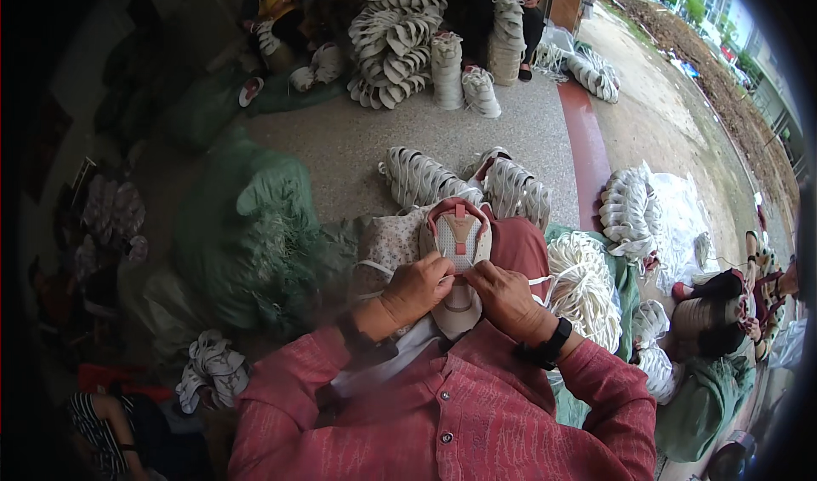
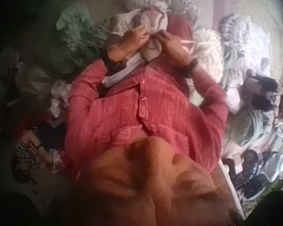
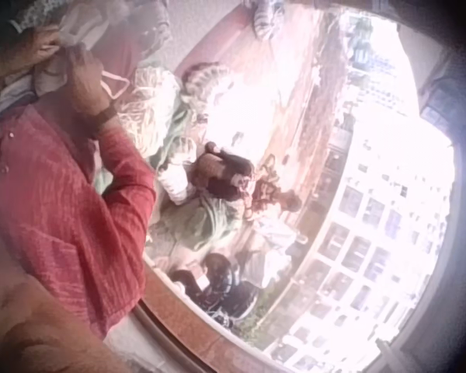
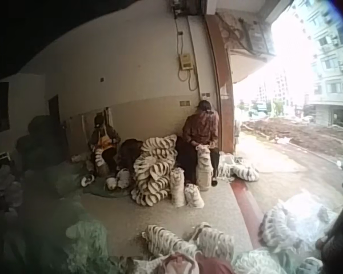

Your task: The person sits on the floor and laces a white sneaker held on their lap. They thread a white lace through the eyelets, pull it tight, and adjust the fit repeatedly. Other people are visible in the background working with similar materials.

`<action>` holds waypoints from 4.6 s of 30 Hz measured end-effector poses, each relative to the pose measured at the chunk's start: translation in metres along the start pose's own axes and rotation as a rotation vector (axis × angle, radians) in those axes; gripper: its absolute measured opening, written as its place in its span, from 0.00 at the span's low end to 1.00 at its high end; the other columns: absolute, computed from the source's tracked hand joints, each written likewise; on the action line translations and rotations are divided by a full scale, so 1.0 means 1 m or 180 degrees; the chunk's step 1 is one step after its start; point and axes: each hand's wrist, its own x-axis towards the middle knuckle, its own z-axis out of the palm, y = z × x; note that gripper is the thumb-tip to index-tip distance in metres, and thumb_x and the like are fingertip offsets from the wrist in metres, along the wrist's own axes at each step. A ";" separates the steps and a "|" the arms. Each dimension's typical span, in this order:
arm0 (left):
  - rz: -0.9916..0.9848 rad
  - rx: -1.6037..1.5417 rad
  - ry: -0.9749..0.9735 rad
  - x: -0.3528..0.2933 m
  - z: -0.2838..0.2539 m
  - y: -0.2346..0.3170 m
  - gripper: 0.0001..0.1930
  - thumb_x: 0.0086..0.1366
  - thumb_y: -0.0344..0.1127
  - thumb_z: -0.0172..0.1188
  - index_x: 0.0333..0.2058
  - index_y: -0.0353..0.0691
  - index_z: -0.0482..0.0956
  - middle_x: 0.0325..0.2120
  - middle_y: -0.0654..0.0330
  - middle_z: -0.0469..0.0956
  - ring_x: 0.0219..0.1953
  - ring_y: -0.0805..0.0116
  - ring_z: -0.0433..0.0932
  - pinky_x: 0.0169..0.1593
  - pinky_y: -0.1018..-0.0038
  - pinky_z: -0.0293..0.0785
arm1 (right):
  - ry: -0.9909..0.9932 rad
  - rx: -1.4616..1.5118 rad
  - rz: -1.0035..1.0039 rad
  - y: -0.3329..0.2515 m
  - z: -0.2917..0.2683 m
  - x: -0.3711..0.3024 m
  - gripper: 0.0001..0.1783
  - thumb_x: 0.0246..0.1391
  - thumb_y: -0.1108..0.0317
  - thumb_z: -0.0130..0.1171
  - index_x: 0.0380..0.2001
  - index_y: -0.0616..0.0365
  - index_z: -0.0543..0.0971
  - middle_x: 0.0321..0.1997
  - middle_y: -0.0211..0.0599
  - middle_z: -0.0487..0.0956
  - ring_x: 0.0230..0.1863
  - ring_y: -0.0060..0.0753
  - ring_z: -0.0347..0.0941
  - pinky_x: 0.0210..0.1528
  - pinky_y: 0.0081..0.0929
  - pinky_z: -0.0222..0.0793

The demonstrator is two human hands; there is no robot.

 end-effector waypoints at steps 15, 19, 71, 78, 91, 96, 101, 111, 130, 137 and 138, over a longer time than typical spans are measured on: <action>-0.1515 -0.0474 0.0089 0.002 0.004 -0.002 0.13 0.56 0.39 0.69 0.21 0.36 0.79 0.17 0.52 0.77 0.18 0.60 0.76 0.25 0.64 0.70 | -0.0745 0.0411 0.1274 0.014 -0.001 0.026 0.12 0.57 0.62 0.57 0.31 0.61 0.78 0.33 0.50 0.80 0.36 0.54 0.79 0.34 0.46 0.73; -0.1747 -0.1064 -0.0196 0.007 -0.008 -0.023 0.13 0.55 0.40 0.70 0.20 0.38 0.81 0.14 0.60 0.77 0.15 0.74 0.72 0.21 0.74 0.65 | -0.0919 0.0643 0.1526 0.021 -0.003 0.019 0.17 0.59 0.59 0.58 0.29 0.65 0.80 0.28 0.49 0.81 0.31 0.50 0.79 0.33 0.43 0.72; -0.0678 -0.2107 -0.0564 0.031 -0.015 -0.015 0.11 0.70 0.32 0.53 0.46 0.35 0.80 0.35 0.62 0.77 0.37 0.74 0.75 0.42 0.79 0.72 | -0.0273 0.0719 0.1247 0.016 -0.018 0.006 0.13 0.51 0.66 0.64 0.41 0.54 0.79 0.33 0.37 0.80 0.29 0.44 0.78 0.33 0.40 0.73; -0.1502 -0.2486 0.0578 -0.001 -0.038 -0.045 0.27 0.73 0.34 0.49 0.66 0.34 0.54 0.37 0.59 0.80 0.34 0.78 0.76 0.41 0.84 0.70 | -0.0859 0.0051 0.0240 0.024 -0.028 0.025 0.25 0.45 0.66 0.67 0.50 0.49 0.75 0.43 0.37 0.74 0.45 0.42 0.76 0.49 0.39 0.67; -0.1964 -0.2837 -0.0471 -0.023 -0.026 -0.034 0.20 0.70 0.32 0.53 0.55 0.25 0.66 0.36 0.56 0.81 0.33 0.77 0.76 0.40 0.81 0.73 | -0.0734 -0.0490 -0.0335 0.041 -0.008 0.030 0.20 0.47 0.64 0.64 0.45 0.52 0.74 0.37 0.35 0.72 0.41 0.37 0.73 0.47 0.36 0.63; -0.1580 -0.2558 -0.0747 -0.023 -0.013 -0.032 0.11 0.70 0.34 0.55 0.40 0.30 0.79 0.31 0.65 0.81 0.32 0.80 0.74 0.37 0.81 0.70 | -0.0625 -0.0435 -0.0576 0.039 -0.011 0.027 0.19 0.42 0.67 0.66 0.40 0.51 0.74 0.36 0.34 0.69 0.41 0.37 0.72 0.47 0.34 0.62; -0.1326 -0.1494 -0.0517 -0.021 -0.007 -0.024 0.10 0.68 0.36 0.57 0.37 0.34 0.81 0.27 0.60 0.80 0.31 0.76 0.76 0.36 0.74 0.72 | -0.0673 -0.0083 -0.0334 0.032 -0.020 0.032 0.11 0.52 0.66 0.61 0.40 0.49 0.77 0.37 0.36 0.72 0.40 0.40 0.73 0.44 0.37 0.65; -0.1193 -0.1039 -0.0298 -0.022 -0.003 -0.020 0.10 0.68 0.36 0.55 0.34 0.34 0.78 0.25 0.50 0.79 0.28 0.66 0.79 0.35 0.66 0.73 | -0.0668 0.0848 0.0248 0.003 -0.010 0.032 0.19 0.47 0.74 0.58 0.46 0.52 0.76 0.43 0.44 0.76 0.42 0.53 0.76 0.45 0.46 0.73; -0.0897 -0.0431 -0.0247 -0.008 0.008 -0.014 0.08 0.61 0.36 0.60 0.31 0.37 0.75 0.28 0.48 0.77 0.32 0.46 0.78 0.35 0.57 0.72 | -0.0636 0.1024 0.0113 0.007 0.000 0.030 0.19 0.44 0.77 0.57 0.42 0.50 0.79 0.40 0.40 0.76 0.41 0.50 0.76 0.46 0.42 0.73; 0.1095 0.1110 0.0421 0.017 -0.035 -0.009 0.22 0.42 0.39 0.74 0.36 0.44 0.75 0.39 0.62 0.73 0.48 0.59 0.73 0.51 0.59 0.67 | -0.0877 0.0623 -0.0061 0.000 -0.023 0.035 0.23 0.41 0.76 0.60 0.45 0.48 0.81 0.39 0.37 0.75 0.45 0.46 0.74 0.49 0.39 0.69; 0.1274 0.1160 0.0350 0.022 -0.038 -0.010 0.24 0.39 0.40 0.75 0.36 0.45 0.75 0.39 0.63 0.73 0.49 0.60 0.72 0.51 0.59 0.66 | -0.0685 0.0580 -0.0274 -0.002 -0.025 0.037 0.22 0.40 0.76 0.60 0.44 0.49 0.81 0.40 0.36 0.75 0.44 0.45 0.73 0.49 0.39 0.68</action>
